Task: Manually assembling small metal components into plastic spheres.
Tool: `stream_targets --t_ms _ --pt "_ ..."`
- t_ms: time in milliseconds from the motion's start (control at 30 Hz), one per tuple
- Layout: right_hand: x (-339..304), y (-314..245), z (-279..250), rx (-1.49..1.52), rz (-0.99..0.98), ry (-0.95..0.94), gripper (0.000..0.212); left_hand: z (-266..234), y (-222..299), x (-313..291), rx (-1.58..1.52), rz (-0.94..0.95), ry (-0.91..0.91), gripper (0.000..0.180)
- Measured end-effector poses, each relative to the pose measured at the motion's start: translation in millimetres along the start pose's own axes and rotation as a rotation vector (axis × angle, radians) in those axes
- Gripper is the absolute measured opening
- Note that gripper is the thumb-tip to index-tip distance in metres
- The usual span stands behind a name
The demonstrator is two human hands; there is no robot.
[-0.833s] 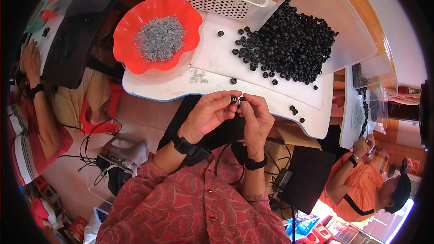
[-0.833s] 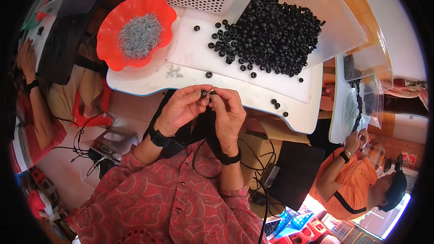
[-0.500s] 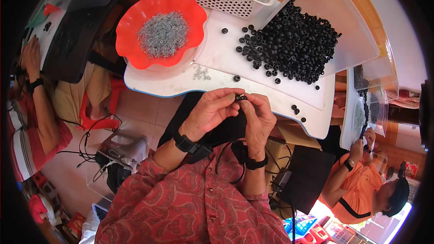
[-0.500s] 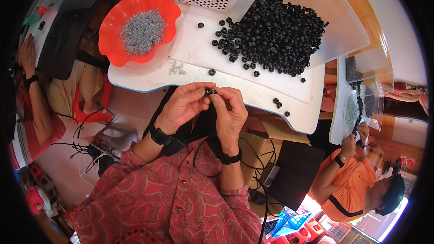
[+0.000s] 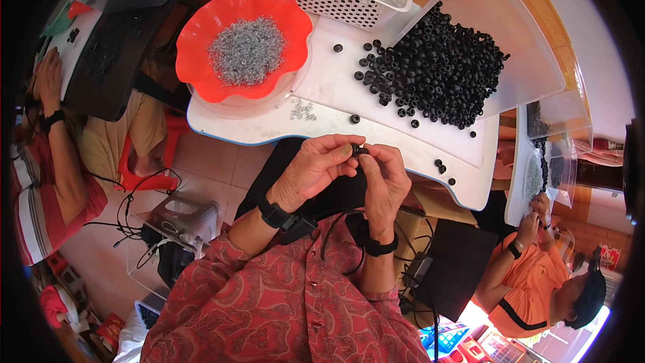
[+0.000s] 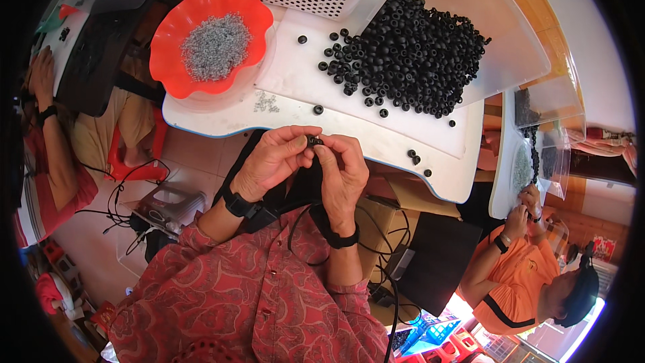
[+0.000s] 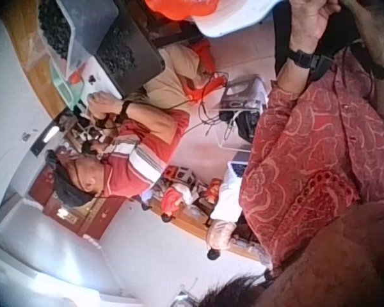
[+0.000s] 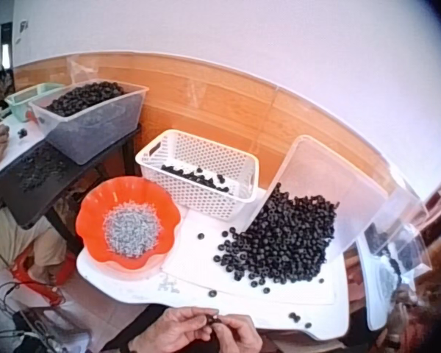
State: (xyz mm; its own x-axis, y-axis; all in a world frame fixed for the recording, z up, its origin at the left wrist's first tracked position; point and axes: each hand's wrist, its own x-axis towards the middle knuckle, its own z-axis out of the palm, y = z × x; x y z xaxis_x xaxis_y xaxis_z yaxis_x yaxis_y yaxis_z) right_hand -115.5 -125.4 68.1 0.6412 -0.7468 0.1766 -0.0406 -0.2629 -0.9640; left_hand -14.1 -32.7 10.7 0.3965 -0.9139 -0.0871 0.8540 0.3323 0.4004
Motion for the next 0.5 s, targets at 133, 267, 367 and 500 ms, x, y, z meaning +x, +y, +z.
stream_targets --t_ms 133,267,367,500 --pt "-1.4 1.1 0.0 0.017 -0.02 0.011 0.011 2.0 0.0 -0.2 0.011 0.006 0.009 0.031" --pt "-1.5 -0.8 1.4 -0.026 -0.062 0.007 0.01 3.4 0.7 -1.9 0.04 0.022 0.013 0.03" --pt "-2.6 -2.0 0.9 -0.06 -0.024 0.01 0.009 3.7 1.3 -2.1 0.041 0.019 0.02 0.032" --pt "-3.5 6.0 -0.9 0.07 0.073 0.007 0.009 2.5 0.3 -2.2 0.047 0.025 0.003 0.03"
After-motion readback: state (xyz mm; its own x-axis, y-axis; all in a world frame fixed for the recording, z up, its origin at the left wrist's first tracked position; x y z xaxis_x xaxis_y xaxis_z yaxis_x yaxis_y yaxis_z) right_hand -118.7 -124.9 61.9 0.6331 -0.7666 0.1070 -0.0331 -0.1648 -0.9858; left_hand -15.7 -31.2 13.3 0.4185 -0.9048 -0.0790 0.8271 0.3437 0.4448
